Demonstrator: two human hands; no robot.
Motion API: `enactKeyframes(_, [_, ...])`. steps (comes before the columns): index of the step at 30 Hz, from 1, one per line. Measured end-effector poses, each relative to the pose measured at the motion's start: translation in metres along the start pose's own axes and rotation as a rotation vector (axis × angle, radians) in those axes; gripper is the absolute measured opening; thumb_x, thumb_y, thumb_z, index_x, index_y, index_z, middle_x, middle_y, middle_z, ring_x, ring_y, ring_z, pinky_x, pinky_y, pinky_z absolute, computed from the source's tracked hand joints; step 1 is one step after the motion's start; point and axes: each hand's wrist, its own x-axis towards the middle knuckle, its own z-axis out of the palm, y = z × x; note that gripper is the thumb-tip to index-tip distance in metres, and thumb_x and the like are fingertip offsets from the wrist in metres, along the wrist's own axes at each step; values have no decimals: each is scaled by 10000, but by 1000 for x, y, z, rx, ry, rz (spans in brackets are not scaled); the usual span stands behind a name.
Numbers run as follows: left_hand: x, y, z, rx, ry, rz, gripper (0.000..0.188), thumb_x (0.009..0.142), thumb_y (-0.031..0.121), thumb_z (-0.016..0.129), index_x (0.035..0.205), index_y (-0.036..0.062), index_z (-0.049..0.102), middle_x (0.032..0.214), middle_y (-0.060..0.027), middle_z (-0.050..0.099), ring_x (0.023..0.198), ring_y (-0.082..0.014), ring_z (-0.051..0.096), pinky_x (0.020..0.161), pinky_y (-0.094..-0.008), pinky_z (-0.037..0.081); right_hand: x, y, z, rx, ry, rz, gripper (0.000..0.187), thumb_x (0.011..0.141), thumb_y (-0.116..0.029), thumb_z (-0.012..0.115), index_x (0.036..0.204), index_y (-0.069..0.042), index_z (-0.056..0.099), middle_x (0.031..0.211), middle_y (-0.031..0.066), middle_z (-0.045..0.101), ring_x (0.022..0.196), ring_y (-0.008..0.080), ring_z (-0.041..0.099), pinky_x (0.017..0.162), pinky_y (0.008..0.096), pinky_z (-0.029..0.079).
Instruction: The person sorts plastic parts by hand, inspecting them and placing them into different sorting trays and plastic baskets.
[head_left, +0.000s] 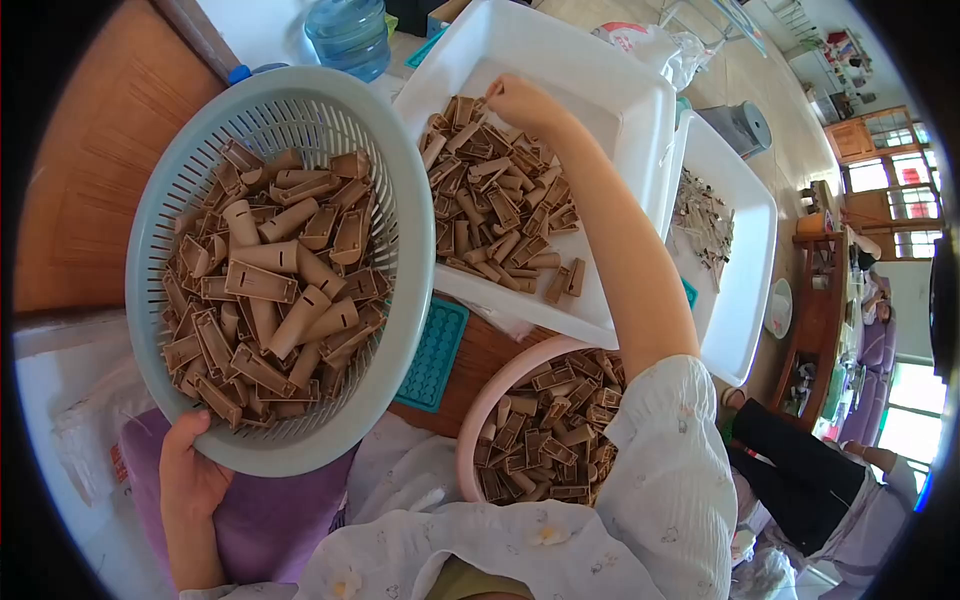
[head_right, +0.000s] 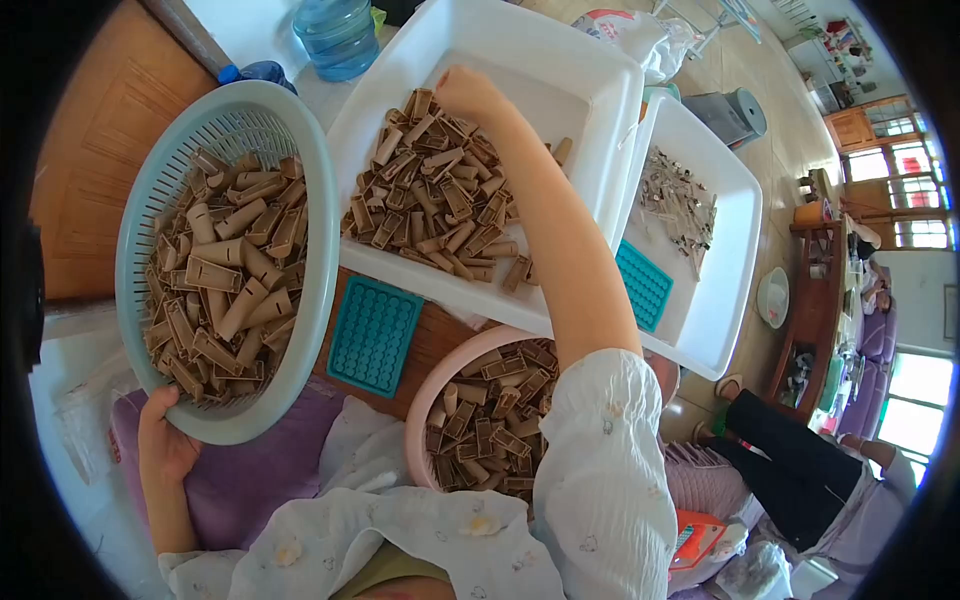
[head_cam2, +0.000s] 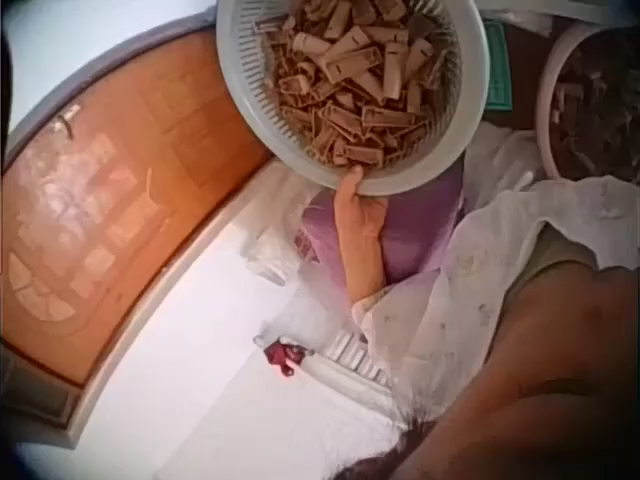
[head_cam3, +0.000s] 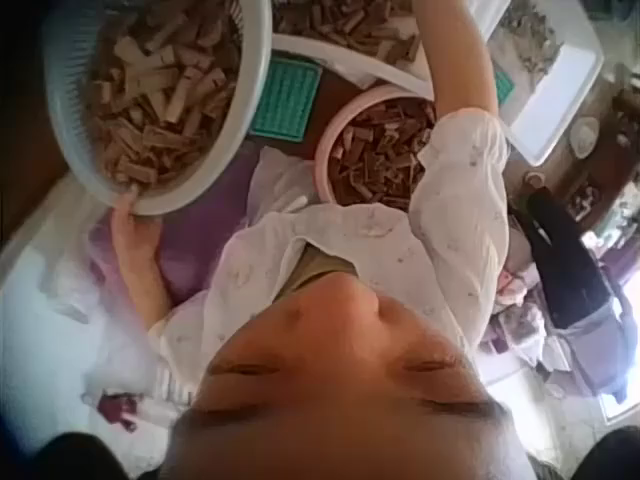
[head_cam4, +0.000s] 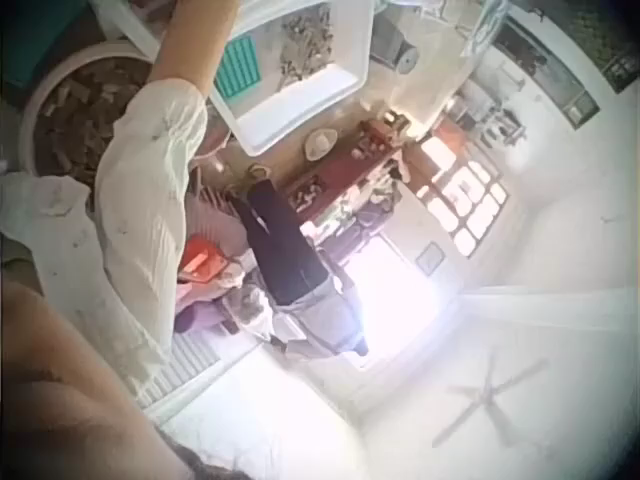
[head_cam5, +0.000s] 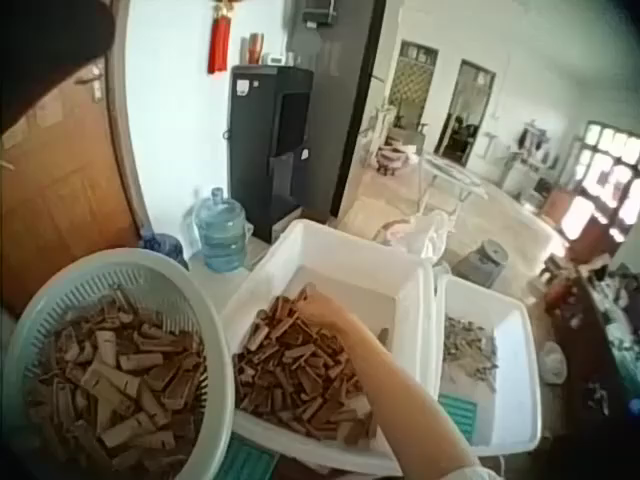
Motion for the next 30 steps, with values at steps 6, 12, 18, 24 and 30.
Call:
enactKeyframes(6, [0,4,0,-2,19,-14,398,769,127,504,1128,-20,417,1063,-154,542,925,-261,575,770,-368,519,-14,5,41,-414,118,5,238,694,-152,625,861,11,576,898,193,603,885,341,568,763,394,481])
enactKeyframes(12, [1,3,2,7,17,-13,401,771,128,500,1134,-20,414,1061,-153,545,925,-259,575,776,-370,516,-10,9,7,-252,-26,-91,261,648,-225,649,795,-14,602,702,97,584,648,206,560,590,302,458])
enactKeyframes(18, [1,2,-1,-9,18,-26,418,771,137,505,1145,-21,407,1077,-157,539,930,-262,574,783,-373,510,-40,-4,-26,447,-294,170,116,809,-173,543,854,-67,563,665,-36,491,530,43,416,456,189,341])
enactKeyframes(24, [2,2,3,2,-33,-21,451,766,137,511,1165,-37,390,1086,-160,535,944,-259,568,792,-367,505,-77,-22,-38,623,-363,122,117,847,-171,517,918,-83,546,736,-51,517,588,30,454,494,171,363])
enactKeyframes(30, [1,1,-3,22,-26,-6,465,762,138,509,1173,-42,385,1097,-163,530,952,-258,565,792,-365,503,-108,-88,-39,882,-85,-57,175,848,-171,516,980,-59,541,807,-14,551,729,46,515,576,195,424])
